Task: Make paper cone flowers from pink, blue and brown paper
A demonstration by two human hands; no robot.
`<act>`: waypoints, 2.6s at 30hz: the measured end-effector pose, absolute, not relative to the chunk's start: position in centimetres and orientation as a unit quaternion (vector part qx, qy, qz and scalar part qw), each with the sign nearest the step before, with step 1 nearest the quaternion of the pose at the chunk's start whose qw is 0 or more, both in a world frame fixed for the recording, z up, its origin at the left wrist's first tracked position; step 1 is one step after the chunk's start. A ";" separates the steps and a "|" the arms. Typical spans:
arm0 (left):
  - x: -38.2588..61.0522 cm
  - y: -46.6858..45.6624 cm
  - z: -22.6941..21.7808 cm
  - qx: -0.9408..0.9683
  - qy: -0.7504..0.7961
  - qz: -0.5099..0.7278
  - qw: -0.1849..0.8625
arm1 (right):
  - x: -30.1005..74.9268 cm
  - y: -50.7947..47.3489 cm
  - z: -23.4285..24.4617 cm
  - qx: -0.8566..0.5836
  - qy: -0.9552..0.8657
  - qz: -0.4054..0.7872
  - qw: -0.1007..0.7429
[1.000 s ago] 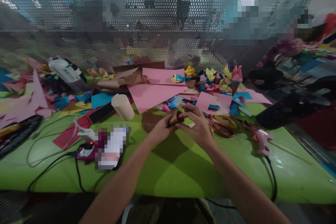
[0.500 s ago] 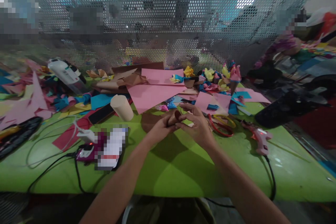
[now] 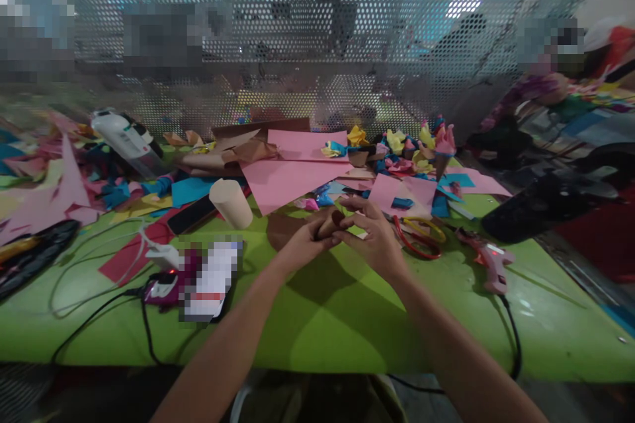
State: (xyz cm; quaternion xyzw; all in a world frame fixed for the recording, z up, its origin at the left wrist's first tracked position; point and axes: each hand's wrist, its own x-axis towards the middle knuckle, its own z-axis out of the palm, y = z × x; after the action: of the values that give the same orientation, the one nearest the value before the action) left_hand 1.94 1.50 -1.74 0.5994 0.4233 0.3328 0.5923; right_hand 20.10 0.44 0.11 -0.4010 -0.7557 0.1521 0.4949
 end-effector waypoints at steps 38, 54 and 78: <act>1.6 2.2 -3.5 0.709 0.445 0.300 0.457 | 19.3 0.2 -0.7 -0.425 -0.732 0.332 0.417; -0.7 2.4 0.2 0.642 0.420 0.309 0.563 | 21.1 1.7 0.0 -0.487 -0.503 0.457 0.549; 0.3 2.0 -0.5 0.728 0.453 0.369 0.359 | 20.9 1.8 -0.4 -0.488 -0.462 0.484 0.561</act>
State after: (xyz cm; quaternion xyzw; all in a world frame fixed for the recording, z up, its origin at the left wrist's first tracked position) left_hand 0.29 2.05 -0.52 0.7282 0.4529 0.3687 0.3586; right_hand 20.88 1.76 -0.40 -0.4882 -0.4616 0.4839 0.5608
